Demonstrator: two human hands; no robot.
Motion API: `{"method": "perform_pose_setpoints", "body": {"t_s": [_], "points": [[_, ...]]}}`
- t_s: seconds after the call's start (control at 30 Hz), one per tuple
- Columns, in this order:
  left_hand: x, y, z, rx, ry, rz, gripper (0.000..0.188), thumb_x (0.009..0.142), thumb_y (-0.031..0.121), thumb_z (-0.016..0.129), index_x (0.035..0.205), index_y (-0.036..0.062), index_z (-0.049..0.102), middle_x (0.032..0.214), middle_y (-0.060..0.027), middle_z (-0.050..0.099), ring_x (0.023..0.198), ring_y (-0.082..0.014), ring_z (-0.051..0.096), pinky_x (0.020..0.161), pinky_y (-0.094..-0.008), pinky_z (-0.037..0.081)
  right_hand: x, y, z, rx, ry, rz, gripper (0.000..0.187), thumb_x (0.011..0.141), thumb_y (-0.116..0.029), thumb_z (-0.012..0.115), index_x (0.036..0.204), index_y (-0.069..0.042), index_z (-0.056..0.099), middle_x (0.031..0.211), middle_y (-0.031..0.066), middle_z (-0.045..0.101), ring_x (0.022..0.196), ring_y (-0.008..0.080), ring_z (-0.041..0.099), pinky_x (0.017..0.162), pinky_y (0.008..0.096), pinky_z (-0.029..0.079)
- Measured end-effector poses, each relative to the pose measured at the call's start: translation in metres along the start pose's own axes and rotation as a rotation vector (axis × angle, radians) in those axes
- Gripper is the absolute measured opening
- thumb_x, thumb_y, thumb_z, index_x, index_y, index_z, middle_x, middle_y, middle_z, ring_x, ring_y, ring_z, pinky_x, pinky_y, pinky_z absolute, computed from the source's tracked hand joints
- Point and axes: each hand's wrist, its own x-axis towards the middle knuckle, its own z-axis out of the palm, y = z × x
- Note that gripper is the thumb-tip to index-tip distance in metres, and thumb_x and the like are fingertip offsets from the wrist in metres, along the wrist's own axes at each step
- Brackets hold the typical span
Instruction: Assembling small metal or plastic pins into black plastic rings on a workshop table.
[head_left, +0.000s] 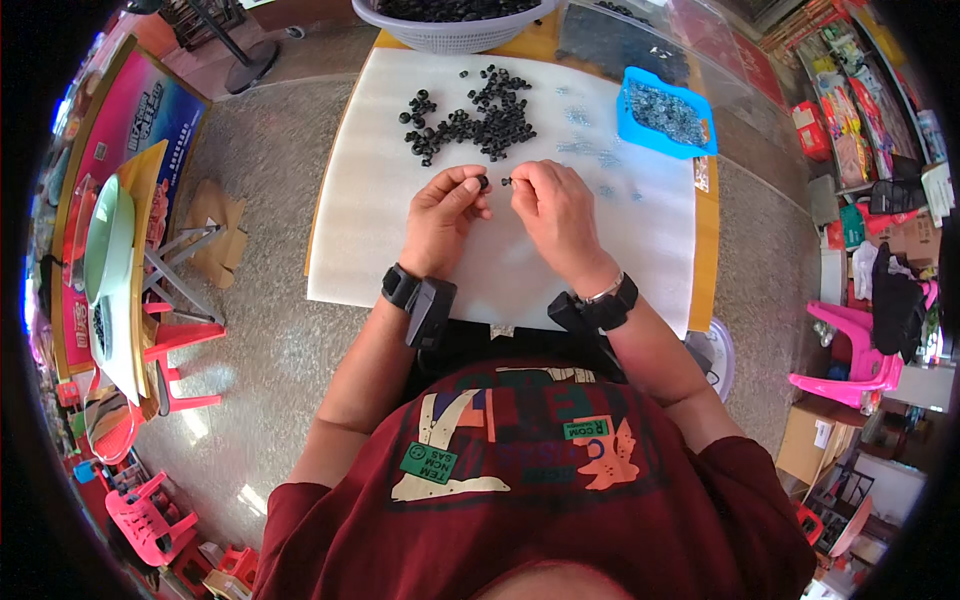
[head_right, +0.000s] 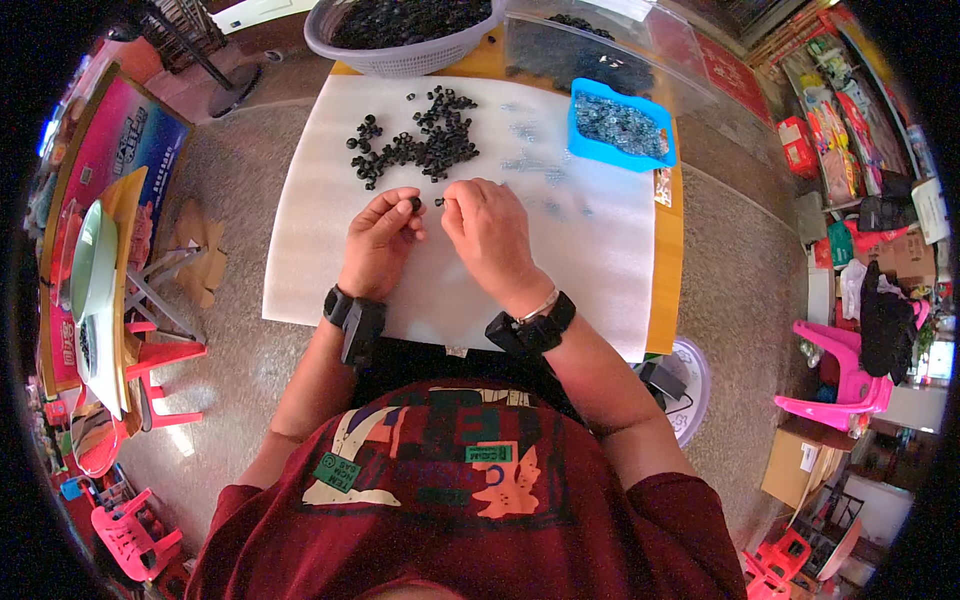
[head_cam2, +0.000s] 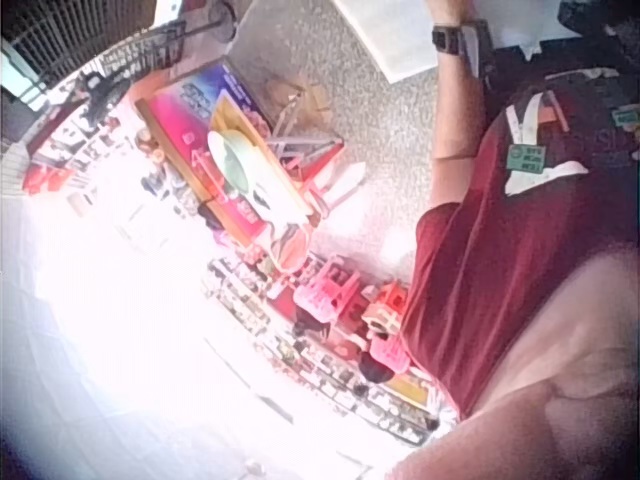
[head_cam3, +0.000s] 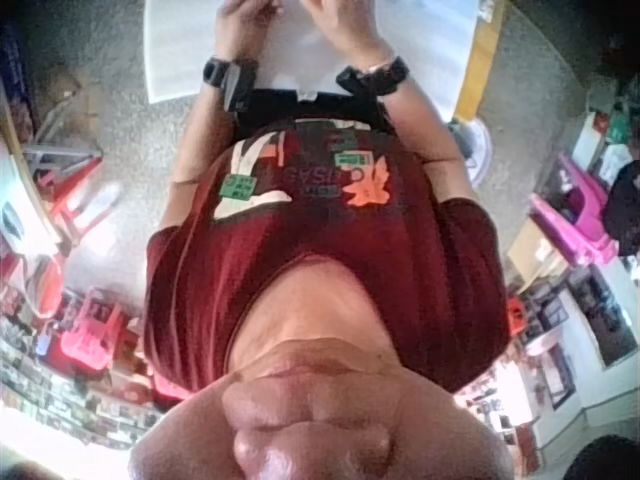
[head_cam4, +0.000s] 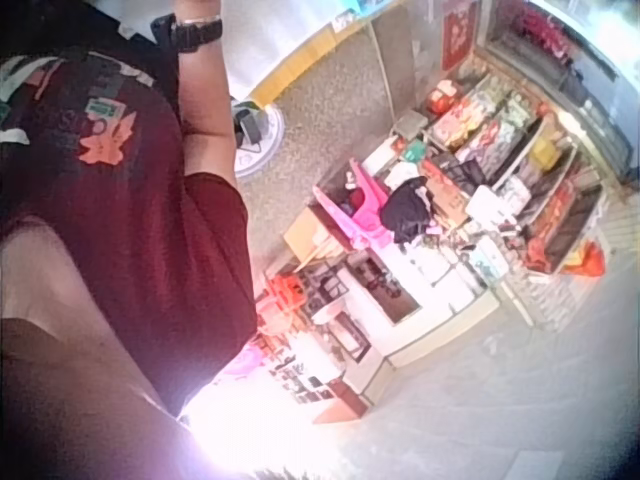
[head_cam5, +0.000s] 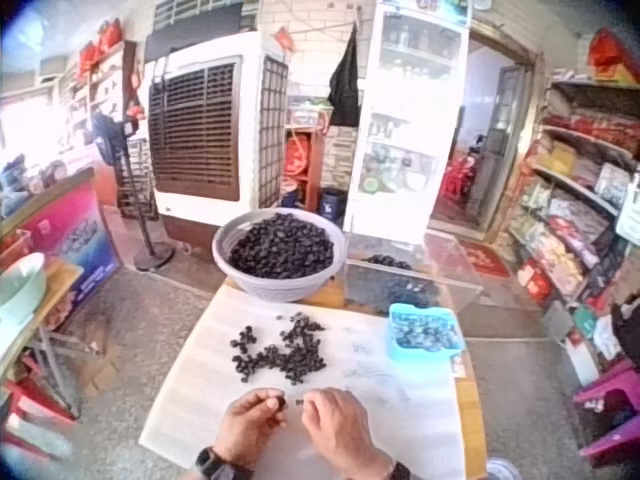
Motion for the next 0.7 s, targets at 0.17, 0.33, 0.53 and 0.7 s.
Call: {"method": "perform_pose_setpoints", "body": {"t_s": [0.17, 0.33, 0.53, 0.7], "points": [[-0.001, 0.004, 0.001, 0.004, 0.029, 0.005, 0.023, 0.094, 0.007, 0.052, 0.114, -0.0034, 0.057, 0.094, -0.0082, 0.06, 0.078, -0.0119, 0.055, 0.072, -0.0265, 0.047, -0.003, 0.013, 0.011, -0.15, -0.123, -0.018, 0.003, 0.077, -0.006, 0.06, 0.079, -0.006, 0.058, 0.076, 0.0084, 0.058, 0.076, 0.0277, 0.056, 0.07, 0.0391, 0.042], [-0.001, 0.005, 0.004, -0.003, -0.019, -0.015, 0.022, 0.094, 0.008, 0.052, 0.113, -0.0024, 0.057, 0.093, -0.0074, 0.059, 0.079, -0.0115, 0.054, 0.072, -0.0265, 0.047, -0.003, 0.018, 0.005, -0.204, -0.108, -0.023, 0.003, 0.074, -0.007, 0.059, 0.073, -0.007, 0.057, 0.075, 0.008, 0.057, 0.079, 0.0265, 0.055, 0.072, 0.0383, 0.041], [-0.004, 0.007, 0.004, 0.012, -0.012, -0.033, 0.022, 0.094, 0.008, 0.052, 0.113, -0.0023, 0.057, 0.093, -0.0066, 0.059, 0.077, -0.0112, 0.054, 0.071, -0.0255, 0.047, -0.01, 0.06, -0.032, -0.193, 0.096, 0.135, 0.003, 0.077, -0.006, 0.06, 0.075, -0.008, 0.058, 0.074, 0.0084, 0.058, 0.078, 0.0281, 0.057, 0.07, 0.0408, 0.042], [-0.004, 0.006, 0.005, 0.015, -0.023, -0.044, 0.023, 0.094, 0.008, 0.052, 0.114, -0.0024, 0.057, 0.093, -0.0064, 0.06, 0.077, -0.0109, 0.055, 0.071, -0.0254, 0.048, -0.023, 0.097, -0.051, -0.269, 0.039, 0.363, 0.003, 0.077, -0.01, 0.063, 0.076, -0.009, 0.06, 0.074, 0.0076, 0.059, 0.076, 0.0282, 0.057, 0.068, 0.0408, 0.042]]}}
